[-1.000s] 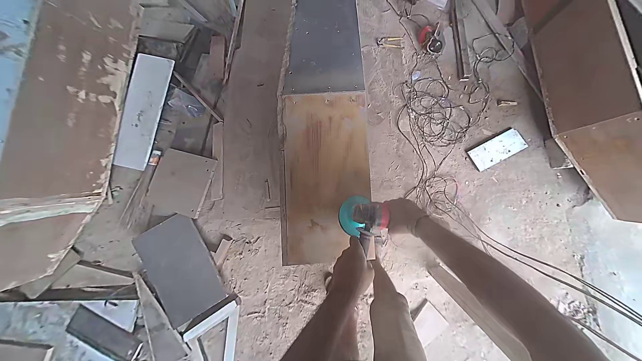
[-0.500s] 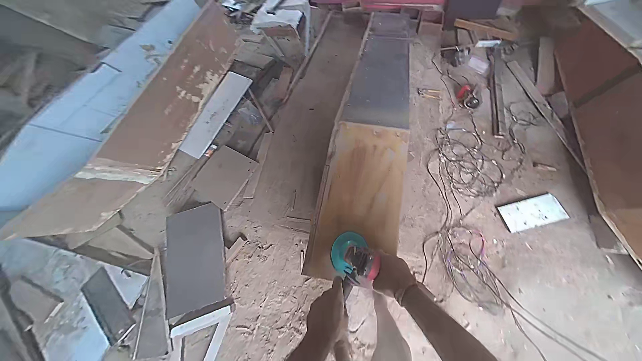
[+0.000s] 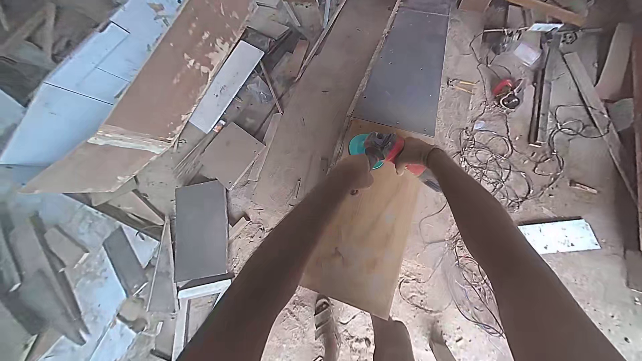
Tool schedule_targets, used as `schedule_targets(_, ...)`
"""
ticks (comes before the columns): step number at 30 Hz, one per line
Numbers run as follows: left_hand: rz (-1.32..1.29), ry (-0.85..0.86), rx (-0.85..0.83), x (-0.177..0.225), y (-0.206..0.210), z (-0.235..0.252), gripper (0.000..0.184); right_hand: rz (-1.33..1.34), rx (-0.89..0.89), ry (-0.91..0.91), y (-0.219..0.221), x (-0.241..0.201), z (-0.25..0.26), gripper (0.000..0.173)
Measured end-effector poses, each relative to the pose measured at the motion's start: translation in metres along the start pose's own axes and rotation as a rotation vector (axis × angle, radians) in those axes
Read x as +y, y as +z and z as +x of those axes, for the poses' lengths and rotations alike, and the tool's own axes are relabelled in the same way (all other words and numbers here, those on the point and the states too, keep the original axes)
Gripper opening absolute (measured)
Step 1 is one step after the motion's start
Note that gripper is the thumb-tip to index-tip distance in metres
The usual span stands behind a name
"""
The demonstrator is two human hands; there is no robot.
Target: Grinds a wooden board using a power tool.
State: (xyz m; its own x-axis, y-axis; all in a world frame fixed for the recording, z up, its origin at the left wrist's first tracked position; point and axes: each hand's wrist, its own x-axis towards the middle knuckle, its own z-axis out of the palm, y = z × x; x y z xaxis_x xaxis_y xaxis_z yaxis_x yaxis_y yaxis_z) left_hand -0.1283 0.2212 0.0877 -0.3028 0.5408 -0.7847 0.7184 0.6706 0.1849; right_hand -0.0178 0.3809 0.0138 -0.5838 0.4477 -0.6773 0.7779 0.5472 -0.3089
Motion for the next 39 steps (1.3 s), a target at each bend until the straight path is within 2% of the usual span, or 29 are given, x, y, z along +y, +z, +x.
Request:
schedule_targets(2,-0.038,-0.01,-0.041,-0.008,0.003,-0.009,0.022,0.001,-0.009,-0.017,0.011,-0.011,-0.006,0.052)
schedule_targets(4,-0.106,-0.018,-0.046,-0.021,0.03,-0.019,0.036,-0.035,-0.063,-0.026,0.024,-0.02,-0.018,0.047)
schedule_targets(7,-0.172,-0.07,-0.063,-0.034,0.077,-0.045,0.054,-0.128,-0.155,-0.058,0.049,-0.03,-0.042,0.058)
schedule_targets(9,-0.201,-0.107,-0.068,-0.046,0.105,-0.062,0.059,-0.126,-0.197,-0.08,0.072,-0.039,-0.058,0.058)
schedule_targets(17,-0.198,-0.191,-0.067,-0.119,0.214,-0.132,0.066,-0.073,-0.338,-0.052,0.183,-0.089,-0.127,0.052)
schedule_targets(21,-0.222,-0.301,-0.092,-0.158,0.278,-0.17,0.062,-0.089,-0.331,-0.121,0.247,-0.114,-0.159,0.054)
schedule_targets(23,-0.248,-0.333,-0.06,-0.175,0.306,-0.177,0.059,-0.095,-0.334,-0.142,0.263,-0.127,-0.171,0.059)
schedule_targets(25,-0.273,-0.333,-0.041,-0.18,0.312,-0.176,0.059,-0.094,-0.344,-0.145,0.264,-0.13,-0.172,0.06)
schedule_targets(27,-0.276,-0.307,-0.009,-0.171,0.296,-0.163,0.062,-0.077,-0.326,-0.129,0.247,-0.123,-0.158,0.061)
schedule_targets(29,-0.258,-0.231,0.063,-0.151,0.256,-0.132,0.067,-0.066,-0.275,-0.079,0.203,-0.111,-0.137,0.061)
schedule_targets(35,-0.093,-0.013,0.142,-0.07,0.083,-0.011,0.062,-0.057,-0.008,0.071,0.044,-0.063,-0.057,0.057)
schedule_targets(37,-0.067,0.016,0.147,-0.046,0.042,0.007,0.061,-0.047,0.031,0.088,0.015,-0.045,-0.026,0.053)
schedule_targets(39,-0.037,0.01,0.124,-0.033,0.018,0.013,0.05,-0.003,0.07,0.079,0.008,-0.032,-0.003,0.052)
